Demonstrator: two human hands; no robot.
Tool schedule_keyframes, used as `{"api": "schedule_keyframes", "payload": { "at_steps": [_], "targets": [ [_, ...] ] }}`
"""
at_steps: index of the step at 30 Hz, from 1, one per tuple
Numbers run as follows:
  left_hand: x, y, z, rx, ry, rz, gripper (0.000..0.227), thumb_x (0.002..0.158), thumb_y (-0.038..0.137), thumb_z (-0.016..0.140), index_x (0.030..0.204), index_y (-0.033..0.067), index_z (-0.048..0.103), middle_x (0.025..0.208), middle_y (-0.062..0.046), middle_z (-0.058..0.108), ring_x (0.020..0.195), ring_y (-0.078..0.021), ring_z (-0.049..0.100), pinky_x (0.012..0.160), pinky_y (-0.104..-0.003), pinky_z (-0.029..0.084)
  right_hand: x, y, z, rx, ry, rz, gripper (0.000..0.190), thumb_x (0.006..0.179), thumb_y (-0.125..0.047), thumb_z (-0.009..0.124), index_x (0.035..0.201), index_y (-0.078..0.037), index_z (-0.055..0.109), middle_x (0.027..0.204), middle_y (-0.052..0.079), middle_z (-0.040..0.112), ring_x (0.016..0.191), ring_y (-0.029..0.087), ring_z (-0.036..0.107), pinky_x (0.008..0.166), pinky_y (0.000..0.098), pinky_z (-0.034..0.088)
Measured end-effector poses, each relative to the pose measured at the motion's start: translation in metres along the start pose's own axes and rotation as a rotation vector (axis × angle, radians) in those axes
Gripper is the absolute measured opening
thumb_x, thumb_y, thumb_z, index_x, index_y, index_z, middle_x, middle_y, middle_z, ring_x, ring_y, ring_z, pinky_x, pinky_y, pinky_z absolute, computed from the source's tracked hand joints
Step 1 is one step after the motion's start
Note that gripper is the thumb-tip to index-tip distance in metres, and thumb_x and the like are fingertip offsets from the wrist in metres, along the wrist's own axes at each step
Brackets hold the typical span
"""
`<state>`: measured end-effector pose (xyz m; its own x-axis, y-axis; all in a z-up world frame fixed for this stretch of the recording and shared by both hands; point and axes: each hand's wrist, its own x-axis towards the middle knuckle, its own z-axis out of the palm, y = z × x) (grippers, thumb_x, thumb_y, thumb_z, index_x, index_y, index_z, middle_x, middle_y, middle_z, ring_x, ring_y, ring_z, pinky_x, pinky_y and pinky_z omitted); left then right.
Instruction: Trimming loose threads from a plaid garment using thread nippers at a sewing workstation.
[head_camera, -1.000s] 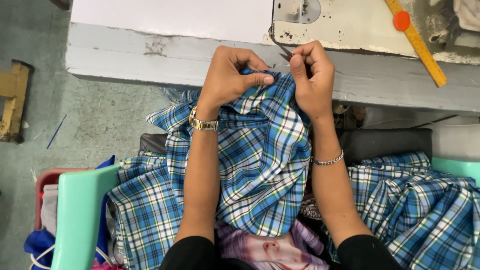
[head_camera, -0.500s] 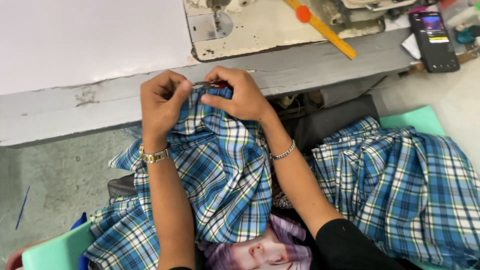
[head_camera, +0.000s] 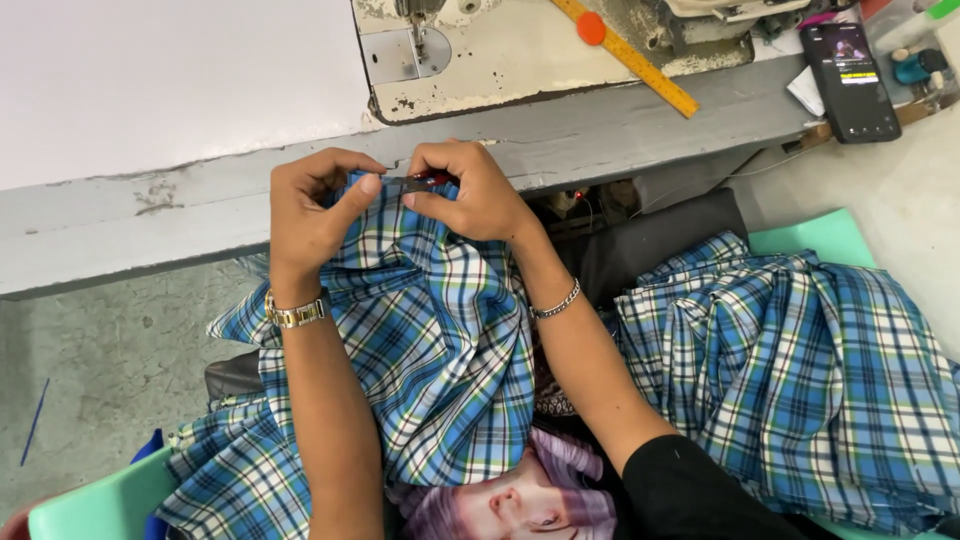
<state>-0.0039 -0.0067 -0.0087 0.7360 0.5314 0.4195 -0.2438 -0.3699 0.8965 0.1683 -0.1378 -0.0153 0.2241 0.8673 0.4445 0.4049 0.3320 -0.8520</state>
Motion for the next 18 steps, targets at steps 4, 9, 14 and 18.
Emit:
{"api": "schedule_keyframes", "payload": {
  "at_steps": [4, 9, 14, 18],
  "targets": [
    [-0.001, -0.003, -0.001, -0.003, -0.025, -0.054, 0.01, 0.093, 0.01, 0.083, 0.088, 0.0037, 0.078, 0.051, 0.0, 0.048, 0.056, -0.0042, 0.038, 0.053, -0.019, 0.034, -0.001, 0.004, -0.003, 0.047, -0.016, -0.028, 0.016, 0.091, -0.01, 0.074, 0.078, -0.013, 0.066, 0.06, 0.001, 0.054, 0.064, 0.015, 0.053, 0.077, 0.0306, 0.045],
    [-0.003, -0.02, 0.0, 0.03, 0.01, -0.054, 0.027, 0.097, 0.008, 0.081, 0.072, 0.0065, 0.072, 0.046, 0.003, 0.042, 0.051, -0.0029, 0.035, 0.048, -0.018, 0.029, -0.008, 0.019, -0.002, 0.057, 0.042, -0.075, 0.032, 0.093, -0.016, 0.076, 0.067, -0.015, 0.058, 0.055, -0.002, 0.044, 0.057, 0.014, 0.043, 0.067, 0.0274, 0.041],
    [-0.008, 0.015, 0.008, 0.005, -0.056, -0.046, 0.029, 0.093, 0.007, 0.083, 0.068, 0.0043, 0.069, 0.045, 0.001, 0.044, 0.053, -0.0038, 0.035, 0.048, -0.021, 0.027, -0.06, -0.018, -0.002, -0.137, 0.002, -0.08, 0.037, 0.095, -0.024, 0.073, 0.068, -0.008, 0.053, 0.056, 0.012, 0.045, 0.053, 0.029, 0.048, 0.057, 0.0359, 0.042],
    [-0.023, 0.056, 0.016, -0.014, -0.174, 0.112, 0.027, 0.089, 0.01, 0.084, 0.066, 0.0042, 0.07, 0.045, -0.006, 0.047, 0.046, -0.0094, 0.035, 0.044, -0.028, 0.029, -0.11, -0.063, -0.02, -0.216, -0.091, 0.045, 0.032, 0.093, -0.024, 0.076, 0.075, -0.005, 0.059, 0.055, 0.014, 0.049, 0.05, 0.032, 0.055, 0.051, 0.0356, 0.044]
  ]
}}
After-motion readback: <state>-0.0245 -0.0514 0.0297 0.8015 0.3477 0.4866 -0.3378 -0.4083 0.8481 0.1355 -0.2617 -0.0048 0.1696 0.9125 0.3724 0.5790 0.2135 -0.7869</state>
